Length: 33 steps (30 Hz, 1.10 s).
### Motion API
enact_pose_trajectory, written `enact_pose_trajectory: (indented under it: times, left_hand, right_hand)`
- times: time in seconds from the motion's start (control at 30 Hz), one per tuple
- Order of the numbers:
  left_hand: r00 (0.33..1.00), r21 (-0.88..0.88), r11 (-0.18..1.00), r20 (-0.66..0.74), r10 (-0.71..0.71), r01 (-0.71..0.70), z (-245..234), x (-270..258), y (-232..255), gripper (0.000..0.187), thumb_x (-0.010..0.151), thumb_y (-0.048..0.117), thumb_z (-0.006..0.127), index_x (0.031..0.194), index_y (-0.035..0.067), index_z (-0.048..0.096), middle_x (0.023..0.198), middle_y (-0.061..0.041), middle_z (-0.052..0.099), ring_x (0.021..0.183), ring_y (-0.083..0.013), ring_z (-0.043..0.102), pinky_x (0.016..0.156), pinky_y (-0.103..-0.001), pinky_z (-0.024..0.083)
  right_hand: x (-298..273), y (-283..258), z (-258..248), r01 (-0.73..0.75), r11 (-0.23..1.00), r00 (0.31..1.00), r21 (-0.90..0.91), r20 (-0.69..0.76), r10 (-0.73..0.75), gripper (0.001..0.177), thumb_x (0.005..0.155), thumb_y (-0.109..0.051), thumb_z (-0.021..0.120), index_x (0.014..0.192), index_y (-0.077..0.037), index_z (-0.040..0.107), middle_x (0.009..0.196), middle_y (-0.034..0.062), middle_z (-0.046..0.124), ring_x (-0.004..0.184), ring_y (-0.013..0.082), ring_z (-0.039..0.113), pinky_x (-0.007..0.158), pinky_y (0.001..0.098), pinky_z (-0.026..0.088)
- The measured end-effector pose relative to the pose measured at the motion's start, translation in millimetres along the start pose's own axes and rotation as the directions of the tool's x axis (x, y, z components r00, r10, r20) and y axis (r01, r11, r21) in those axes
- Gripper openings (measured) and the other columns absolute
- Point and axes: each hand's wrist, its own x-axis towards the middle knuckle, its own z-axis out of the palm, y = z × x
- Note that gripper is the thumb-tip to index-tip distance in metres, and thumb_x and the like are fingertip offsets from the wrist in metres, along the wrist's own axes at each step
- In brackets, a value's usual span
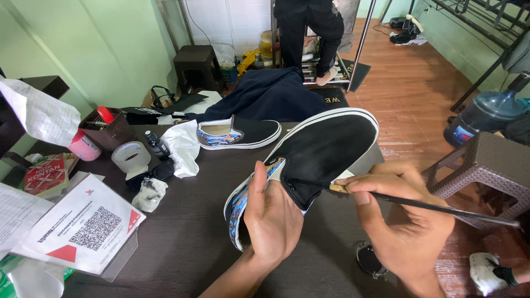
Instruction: The person paints the black canvas upper of a slip-on shoe using a thin brush and black paint. They repeatedly dip the brush into a small container of paint and apply it to the shoe's surface, holding the shoe steady with their other hand.
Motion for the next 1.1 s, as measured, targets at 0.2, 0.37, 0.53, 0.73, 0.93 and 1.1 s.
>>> enact_pose_trajectory:
  times: [0.2, 0.37, 0.53, 0.73, 0.93, 1.1]
  left_hand:
    - [0.999, 0.03, 0.999, 0.049, 0.012, -0.013, -1, 1, -2, 0.068, 0.107, 0.062, 0.041, 0.062, 0.023, 0.008, 0.06, 0.008, 0.004, 0.05, -0.0077, 0.011, 0.048, -0.026, 0.017]
    - [0.999, 0.028, 0.999, 0.016, 0.03, -0.031, 3, -1, 1, 0.067, 0.106, 0.06, 0.045, 0.063, 0.022, 0.009, 0.061, 0.008, 0.005, 0.049, -0.0063, 0.012, 0.049, -0.025, 0.017]
    - [0.992, -0.059, 0.995, 0.092, 0.082, -0.077, -5, 6, 0, 0.067, 0.108, 0.057, 0.046, 0.057, 0.026, 0.013, 0.055, 0.007, 0.008, 0.045, -0.0071, 0.019, 0.046, -0.027, 0.017]
    - [0.991, 0.007, 0.998, 0.12, 0.062, -0.063, 8, -5, 9, 0.066, 0.103, 0.062, 0.041, 0.067, 0.022, 0.004, 0.064, 0.007, 0.003, 0.053, -0.0102, 0.009, 0.049, -0.029, 0.011]
    - [0.96, -0.065, 0.99, 0.242, 0.14, -0.128, 15, -8, 16, 0.054, 0.107, 0.06, 0.043, 0.07, 0.021, 0.049, 0.079, 0.006, 0.061, 0.093, -0.0027, 0.061, 0.089, -0.021, 0.042]
    - [0.97, -0.095, 0.99, 0.21, 0.121, -0.103, 19, -12, 24, 0.063, 0.107, 0.059, 0.044, 0.063, 0.023, 0.018, 0.062, 0.008, 0.022, 0.06, -0.006, 0.032, 0.067, -0.024, 0.032]
  right_hand:
    - [0, 0, 5, 0.057, 0.998, 0.998, -0.006, 0.019, -0.057, 0.015, 0.092, 0.007, 0.069, 0.093, -0.007, 0.074, 0.086, 0.0052, 0.073, 0.078, 0.0146, 0.063, 0.082, 0.0274, 0.051]
    - [0, 0, 3, 0.074, 0.997, 0.997, 0.009, 0.034, -0.074, 0.014, 0.091, 0.006, 0.069, 0.093, -0.007, 0.073, 0.089, 0.0037, 0.077, 0.08, 0.0158, 0.061, 0.084, 0.0281, 0.051]
    - [2, 1, 1, 0.114, 0.994, 0.991, 0.005, 0.067, -0.114, 0.013, 0.09, 0.004, 0.068, 0.092, -0.008, 0.073, 0.088, 0.0024, 0.078, 0.079, 0.016, 0.063, 0.085, 0.0283, 0.051]
    - [3, -1, 1, 0.118, 0.993, 0.989, 0.017, 0.089, -0.119, 0.015, 0.089, 0.005, 0.066, 0.09, -0.008, 0.073, 0.087, 0.0001, 0.078, 0.078, 0.0164, 0.062, 0.08, 0.0265, 0.053]
    - [3, -3, 1, 0.119, 0.992, 0.986, 0.029, 0.111, -0.122, 0.015, 0.09, 0.003, 0.066, 0.09, -0.01, 0.073, 0.088, -0.0026, 0.078, 0.079, 0.0167, 0.06, 0.077, 0.0263, 0.052]
    - [4, 0, 2, 0.175, 0.984, 0.974, 0.019, 0.146, -0.176, 0.016, 0.087, 0.004, 0.068, 0.088, -0.011, 0.073, 0.088, -0.0033, 0.078, 0.08, 0.0179, 0.061, 0.08, 0.0286, 0.051]
